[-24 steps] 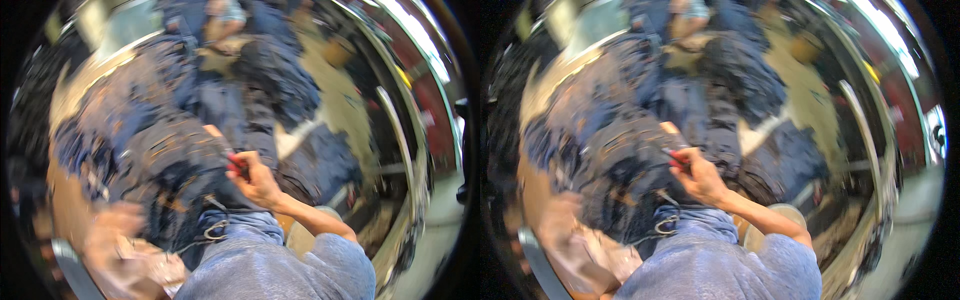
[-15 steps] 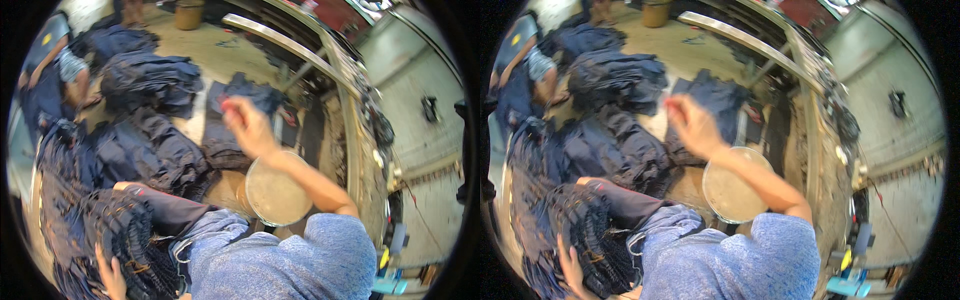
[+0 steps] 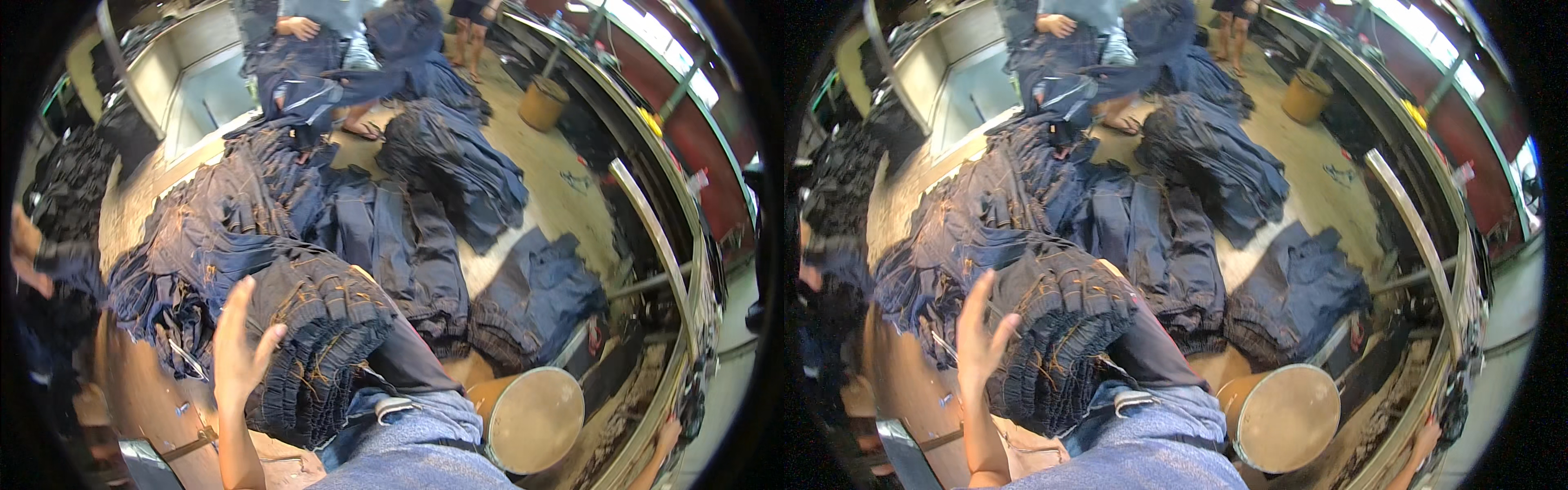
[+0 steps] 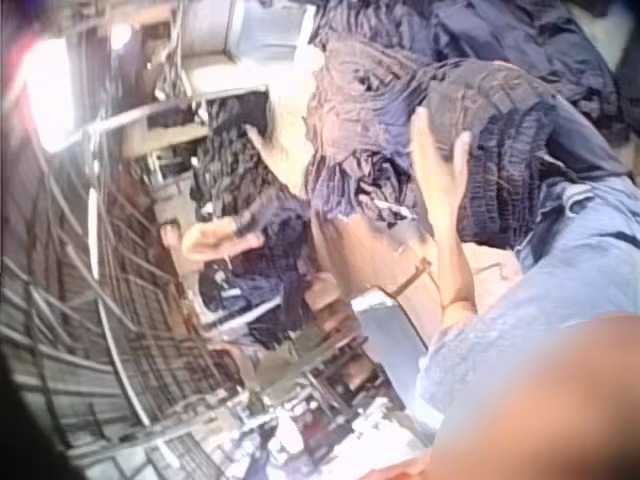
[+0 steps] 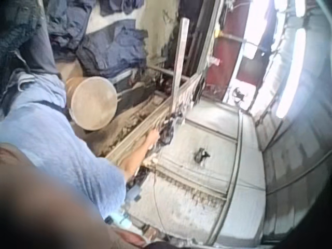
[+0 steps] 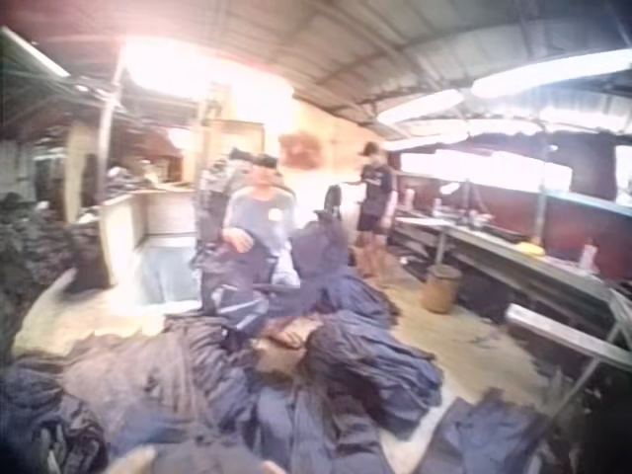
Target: The person sits on the floor and inspects a pair of dark denim shorts by turning them inside out and checking the seams and interior. They repeatedly handle the garment, flipping it over and examining different areas before placing it aside.
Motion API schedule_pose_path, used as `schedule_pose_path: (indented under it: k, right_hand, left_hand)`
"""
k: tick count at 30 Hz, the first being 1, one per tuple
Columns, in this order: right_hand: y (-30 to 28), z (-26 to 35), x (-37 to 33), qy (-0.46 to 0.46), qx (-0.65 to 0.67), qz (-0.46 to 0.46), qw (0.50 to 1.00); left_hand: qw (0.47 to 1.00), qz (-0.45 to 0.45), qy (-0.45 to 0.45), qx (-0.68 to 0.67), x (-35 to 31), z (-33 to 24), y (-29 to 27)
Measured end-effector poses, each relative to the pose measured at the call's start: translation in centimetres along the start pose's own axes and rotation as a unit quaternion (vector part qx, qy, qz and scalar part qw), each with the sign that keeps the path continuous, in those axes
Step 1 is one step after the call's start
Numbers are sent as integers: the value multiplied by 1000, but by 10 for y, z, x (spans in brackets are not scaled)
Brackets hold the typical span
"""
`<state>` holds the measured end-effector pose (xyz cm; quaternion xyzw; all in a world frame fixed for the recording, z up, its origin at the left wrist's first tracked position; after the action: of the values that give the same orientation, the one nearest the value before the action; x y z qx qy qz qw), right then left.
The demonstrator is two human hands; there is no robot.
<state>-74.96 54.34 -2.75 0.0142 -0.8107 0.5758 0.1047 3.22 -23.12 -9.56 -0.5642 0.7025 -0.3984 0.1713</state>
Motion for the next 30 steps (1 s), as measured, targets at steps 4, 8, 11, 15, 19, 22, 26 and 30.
schedule_pose_path:
  k: [4, 8, 11, 15, 19, 22, 26, 30]
  right_hand:
    - [1, -1, -24, 69, -72, -179, 979]
    - [-74, 123, -58, -113, 72, -442, 887]
    - [-114, 288, -122, -358, 205, -429, 804]
    - [-143, 522, -252, -565, 329, -295, 696]
    - [-148, 708, -424, -726, 449, -51, 518]
    - [-120, 820, -541, -706, 415, 224, 528]
    - [-54, 875, -662, -644, 279, 585, 406]
    - [-16, 895, -688, -677, 293, 558, 380]
  left_hand:
    - [996, 55, -54, 37, -31, 16, 20]
    - [987, 147, -48, 53, -66, 33, 64]
    - [993, 86, -75, -2, -72, 35, 55]
    - [985, 30, -69, 155, -105, 9, 28]
    - [977, 81, -124, 152, -133, 3, 39]
    - [983, 26, -150, 106, -142, -2, 39]
    - [976, -3, -218, 24, -137, 10, 14]
    - [981, -88, -162, 56, -88, 42, -23]
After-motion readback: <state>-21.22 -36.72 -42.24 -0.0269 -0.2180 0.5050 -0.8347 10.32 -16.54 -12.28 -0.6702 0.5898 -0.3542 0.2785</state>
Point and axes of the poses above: each hand's wrist, its own x-axis towards the middle knuckle, its own y-axis out of the palm, z = x × y, the point moved 6 cm from there along x, towards the middle knuckle
